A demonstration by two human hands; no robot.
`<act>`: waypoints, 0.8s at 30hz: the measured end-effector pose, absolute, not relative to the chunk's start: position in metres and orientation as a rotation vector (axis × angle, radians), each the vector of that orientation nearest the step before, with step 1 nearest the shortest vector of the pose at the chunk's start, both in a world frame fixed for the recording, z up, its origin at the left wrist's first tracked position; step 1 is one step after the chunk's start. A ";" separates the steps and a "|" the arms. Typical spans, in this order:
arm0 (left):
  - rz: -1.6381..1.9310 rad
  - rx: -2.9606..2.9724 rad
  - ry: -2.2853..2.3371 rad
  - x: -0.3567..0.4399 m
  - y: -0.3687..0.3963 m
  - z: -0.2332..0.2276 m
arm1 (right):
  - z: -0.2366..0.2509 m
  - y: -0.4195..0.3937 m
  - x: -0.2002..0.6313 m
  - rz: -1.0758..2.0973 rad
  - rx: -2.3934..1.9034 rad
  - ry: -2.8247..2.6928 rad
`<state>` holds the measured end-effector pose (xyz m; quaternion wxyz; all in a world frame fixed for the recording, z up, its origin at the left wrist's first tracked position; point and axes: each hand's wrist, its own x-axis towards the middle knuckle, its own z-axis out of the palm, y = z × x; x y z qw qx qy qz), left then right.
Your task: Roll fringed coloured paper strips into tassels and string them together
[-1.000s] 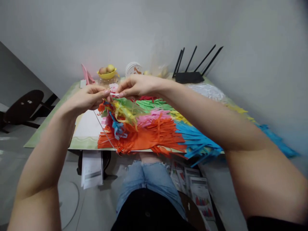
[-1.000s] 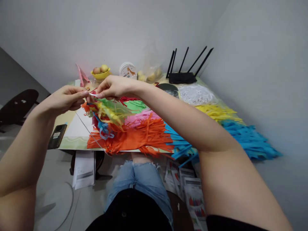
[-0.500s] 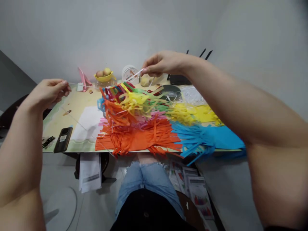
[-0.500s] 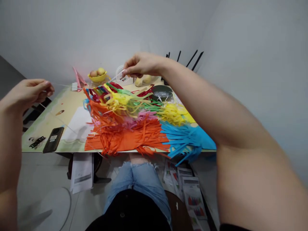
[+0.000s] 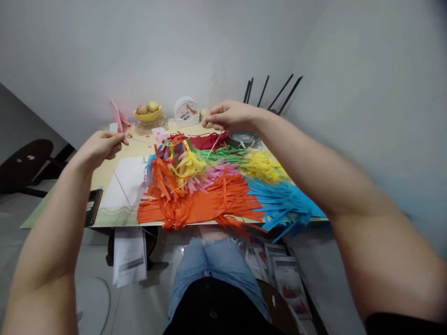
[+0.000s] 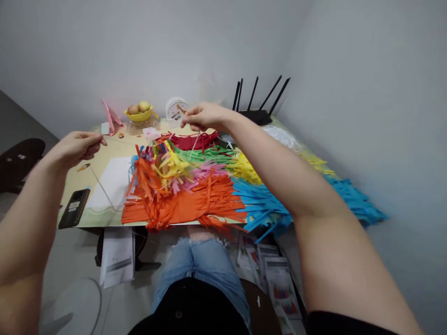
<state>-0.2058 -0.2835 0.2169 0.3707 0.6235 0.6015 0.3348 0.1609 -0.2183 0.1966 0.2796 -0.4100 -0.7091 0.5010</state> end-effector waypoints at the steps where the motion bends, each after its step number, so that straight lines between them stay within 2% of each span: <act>1: 0.886 1.537 1.493 -0.192 -0.289 0.214 | 0.194 -0.227 0.149 1.411 -1.068 -1.890; 5: 0.870 1.560 1.276 -0.130 -0.322 0.200 | 0.186 -0.268 0.085 1.723 -0.840 -1.810; 7: 0.804 1.704 1.246 -0.108 -0.338 0.188 | 0.185 -0.283 0.056 1.752 -0.779 -1.653; 12: 0.743 2.085 1.535 -0.104 -0.365 0.158 | 0.199 -0.297 0.030 1.773 -0.602 -1.443; 15: 0.599 2.262 1.693 -0.121 -0.386 0.165 | 0.212 -0.306 0.030 1.640 -0.630 -1.548; 18: 1.073 2.301 1.766 -0.135 -0.396 0.184 | 0.226 -0.324 0.030 1.479 -0.680 -1.873; 20: 1.305 2.308 1.599 -0.141 -0.387 0.191 | 0.237 -0.338 0.029 1.388 -0.616 -2.077; 24: 1.009 2.172 1.438 -0.157 -0.359 0.186 | 0.258 -0.358 0.039 1.003 -0.521 -2.347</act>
